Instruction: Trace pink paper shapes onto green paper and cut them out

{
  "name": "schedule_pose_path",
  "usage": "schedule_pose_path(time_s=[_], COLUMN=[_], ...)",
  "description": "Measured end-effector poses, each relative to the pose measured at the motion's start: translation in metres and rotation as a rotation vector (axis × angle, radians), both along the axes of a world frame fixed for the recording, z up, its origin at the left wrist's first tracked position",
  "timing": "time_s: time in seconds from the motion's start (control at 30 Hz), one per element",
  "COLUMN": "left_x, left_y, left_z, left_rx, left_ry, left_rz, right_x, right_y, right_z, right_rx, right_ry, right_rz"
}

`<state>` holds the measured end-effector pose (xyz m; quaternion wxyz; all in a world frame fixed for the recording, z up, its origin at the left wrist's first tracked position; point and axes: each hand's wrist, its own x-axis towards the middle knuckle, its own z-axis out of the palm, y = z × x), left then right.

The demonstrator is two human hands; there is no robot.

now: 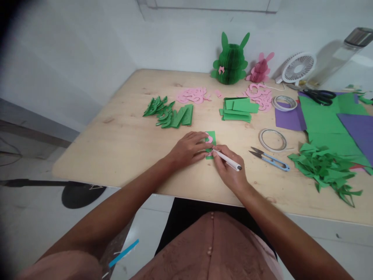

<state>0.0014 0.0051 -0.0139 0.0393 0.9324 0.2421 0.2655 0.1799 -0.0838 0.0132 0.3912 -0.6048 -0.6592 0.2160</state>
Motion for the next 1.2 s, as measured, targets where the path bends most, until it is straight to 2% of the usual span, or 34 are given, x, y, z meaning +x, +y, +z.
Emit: schedule_pose_path(time_s=[0.33,0.43,0.67,0.87,1.2], left_x=[0.0004,0.0003,0.0001,0.0001,0.0001], left_y=[0.0010,0.0007,0.0007,0.0006,0.0000], left_z=[-0.0014,-0.0010,-0.0004,0.0000,0.0008], left_rx=[0.006,0.002,-0.009,-0.011,-0.004], left_ry=[0.016,0.015,0.026,0.025,0.014], left_rz=[0.008,0.008,0.007,0.010,0.014], right_x=[-0.0008,-0.0005,-0.0017,-0.0060,-0.0084], right_y=[-0.0006,-0.0008,0.0009,0.0023,0.0031], right_z=[-0.0014,-0.0014,-0.0013,0.0032,0.0006], right_rx=[0.038,0.020,-0.054,-0.078,-0.085], right_ry=[-0.046,-0.003,0.245,0.250,0.254], right_rz=[0.003,0.004,-0.044,-0.036,-0.010])
